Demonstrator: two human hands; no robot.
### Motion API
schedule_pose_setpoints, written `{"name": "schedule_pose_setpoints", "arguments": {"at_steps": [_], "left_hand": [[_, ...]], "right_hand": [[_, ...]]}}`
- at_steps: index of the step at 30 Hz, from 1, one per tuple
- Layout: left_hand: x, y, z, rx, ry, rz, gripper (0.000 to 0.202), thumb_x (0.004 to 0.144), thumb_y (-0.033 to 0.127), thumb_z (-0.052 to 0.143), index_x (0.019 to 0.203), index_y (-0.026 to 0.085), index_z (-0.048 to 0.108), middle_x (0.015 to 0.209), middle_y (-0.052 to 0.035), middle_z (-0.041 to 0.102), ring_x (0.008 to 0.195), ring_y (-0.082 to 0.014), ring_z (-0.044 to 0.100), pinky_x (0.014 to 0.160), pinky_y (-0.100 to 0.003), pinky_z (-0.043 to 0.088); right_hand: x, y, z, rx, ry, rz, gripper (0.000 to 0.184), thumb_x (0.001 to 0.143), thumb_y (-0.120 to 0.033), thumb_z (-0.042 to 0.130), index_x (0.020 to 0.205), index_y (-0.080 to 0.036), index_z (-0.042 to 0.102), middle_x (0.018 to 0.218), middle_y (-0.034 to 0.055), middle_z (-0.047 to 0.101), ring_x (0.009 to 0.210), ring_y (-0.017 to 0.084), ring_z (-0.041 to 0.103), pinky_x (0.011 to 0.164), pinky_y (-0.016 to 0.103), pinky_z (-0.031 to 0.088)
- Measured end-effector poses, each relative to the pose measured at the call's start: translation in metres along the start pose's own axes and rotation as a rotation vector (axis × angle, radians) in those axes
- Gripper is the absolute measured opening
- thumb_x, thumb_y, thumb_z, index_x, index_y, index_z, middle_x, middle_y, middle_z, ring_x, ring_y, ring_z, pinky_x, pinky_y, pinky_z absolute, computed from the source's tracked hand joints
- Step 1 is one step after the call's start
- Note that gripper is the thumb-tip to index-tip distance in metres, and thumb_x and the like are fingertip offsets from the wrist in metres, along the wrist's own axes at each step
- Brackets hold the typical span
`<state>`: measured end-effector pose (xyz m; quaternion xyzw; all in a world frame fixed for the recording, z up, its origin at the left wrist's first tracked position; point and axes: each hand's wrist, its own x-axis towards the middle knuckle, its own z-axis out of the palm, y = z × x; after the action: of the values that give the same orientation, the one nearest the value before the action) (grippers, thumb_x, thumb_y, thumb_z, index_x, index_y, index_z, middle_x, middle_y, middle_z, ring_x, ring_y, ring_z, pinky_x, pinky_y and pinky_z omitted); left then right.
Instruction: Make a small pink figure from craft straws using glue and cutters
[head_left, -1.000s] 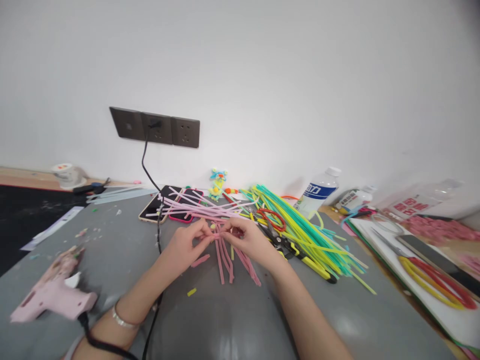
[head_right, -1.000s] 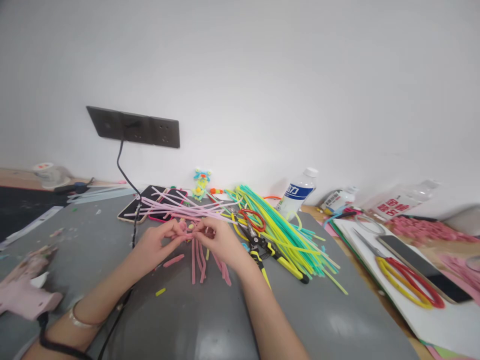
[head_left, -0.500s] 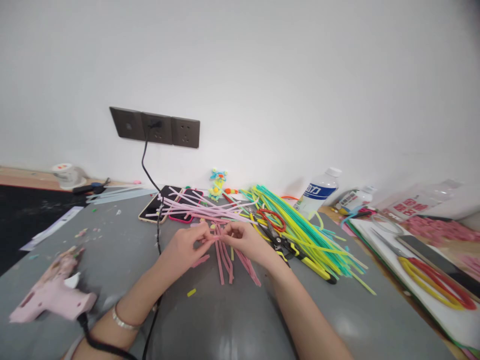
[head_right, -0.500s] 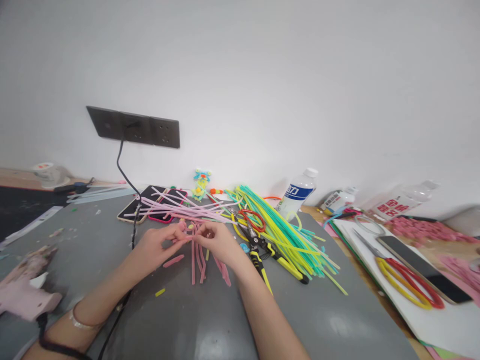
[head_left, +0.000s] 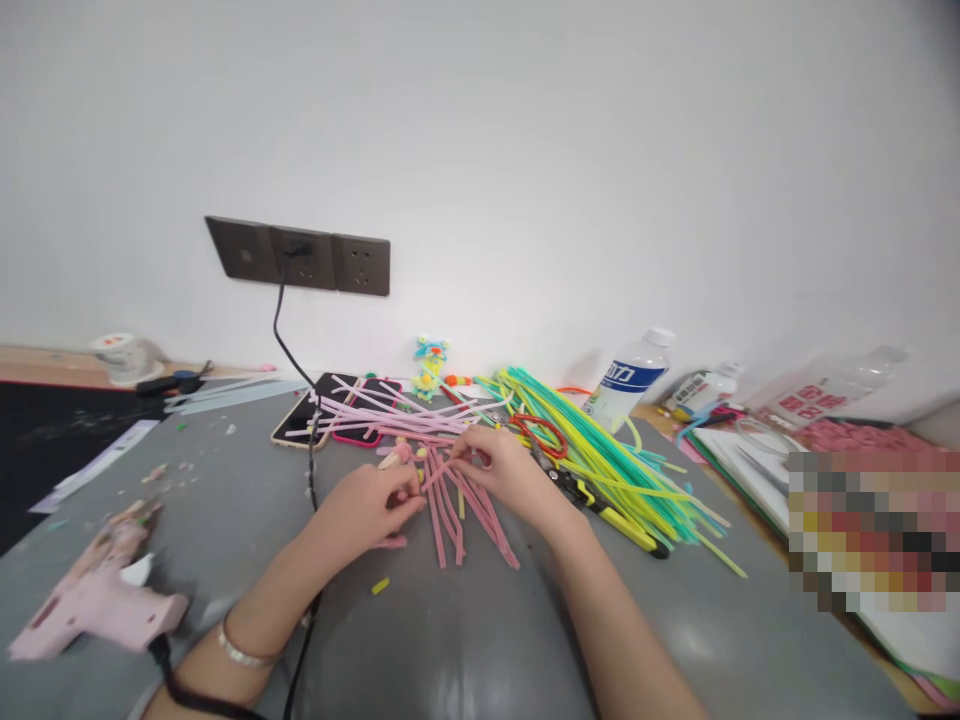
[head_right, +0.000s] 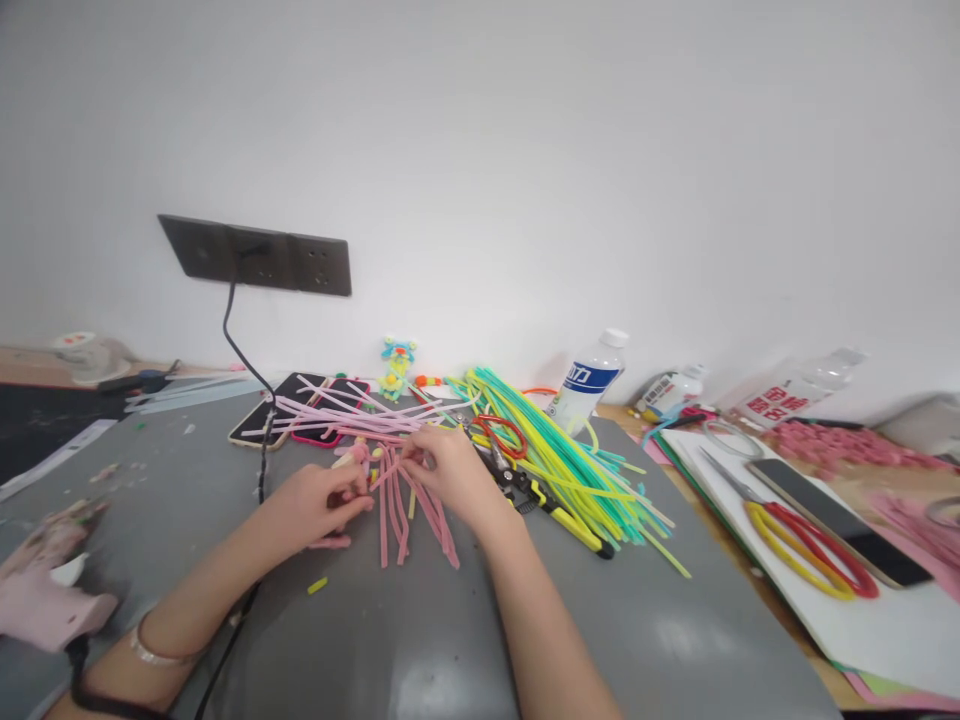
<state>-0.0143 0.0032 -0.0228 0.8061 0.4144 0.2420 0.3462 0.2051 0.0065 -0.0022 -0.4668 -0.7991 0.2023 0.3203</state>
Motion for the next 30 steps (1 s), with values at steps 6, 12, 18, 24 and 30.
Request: {"name": "schedule_pose_setpoints", "arguments": {"at_steps": [6, 12, 18, 24, 30], "left_hand": [[0.000, 0.007, -0.004, -0.121, 0.101, -0.019, 0.027, 0.087, 0.039, 0.055, 0.071, 0.021, 0.066, 0.050, 0.0044, 0.047, 0.044, -0.0124, 0.043, 0.041, -0.020, 0.030], [0.006, 0.010, -0.005, -0.238, 0.086, -0.037, 0.031, 0.086, 0.041, 0.055, 0.070, 0.016, 0.063, 0.054, 0.0039, 0.050, 0.046, -0.0098, 0.043, 0.046, -0.020, 0.032], [0.005, 0.007, -0.002, -0.494, -0.048, -0.096, 0.033, 0.085, 0.045, 0.058, 0.069, 0.016, 0.054, 0.052, 0.0049, 0.050, 0.044, -0.0091, 0.047, 0.047, -0.020, 0.037], [0.004, 0.014, -0.008, -0.560, -0.012, -0.096, 0.035, 0.083, 0.045, 0.061, 0.065, 0.018, 0.051, 0.048, 0.0064, 0.048, 0.043, -0.0083, 0.045, 0.047, -0.020, 0.037], [0.005, 0.016, -0.011, -0.511, 0.103, -0.060, 0.034, 0.082, 0.045, 0.061, 0.064, 0.017, 0.055, 0.050, 0.0049, 0.050, 0.046, -0.0086, 0.045, 0.048, -0.020, 0.037]], "right_hand": [[0.000, -0.005, -0.001, -0.083, -0.015, -0.165, 0.008, 0.086, -0.013, 0.066, 0.082, -0.019, 0.067, 0.078, 0.0004, 0.064, 0.075, 0.015, 0.057, 0.074, 0.027, 0.038], [0.000, -0.012, 0.006, -0.111, 0.019, -0.260, 0.006, 0.088, -0.017, 0.065, 0.083, -0.021, 0.067, 0.081, 0.0021, 0.066, 0.080, 0.017, 0.059, 0.079, 0.030, 0.038], [-0.001, -0.015, 0.014, -0.090, 0.043, -0.285, 0.006, 0.090, -0.019, 0.063, 0.085, -0.022, 0.066, 0.082, 0.0029, 0.065, 0.083, 0.019, 0.058, 0.081, 0.031, 0.039], [-0.001, -0.025, 0.016, 0.042, 0.052, -0.223, 0.010, 0.084, -0.011, 0.061, 0.082, -0.021, 0.063, 0.079, 0.0009, 0.062, 0.079, 0.017, 0.057, 0.077, 0.029, 0.040], [-0.002, -0.031, 0.027, 0.144, 0.109, -0.112, 0.013, 0.081, -0.008, 0.054, 0.080, -0.020, 0.060, 0.073, -0.0006, 0.057, 0.065, 0.014, 0.049, 0.062, 0.025, 0.038]]}}
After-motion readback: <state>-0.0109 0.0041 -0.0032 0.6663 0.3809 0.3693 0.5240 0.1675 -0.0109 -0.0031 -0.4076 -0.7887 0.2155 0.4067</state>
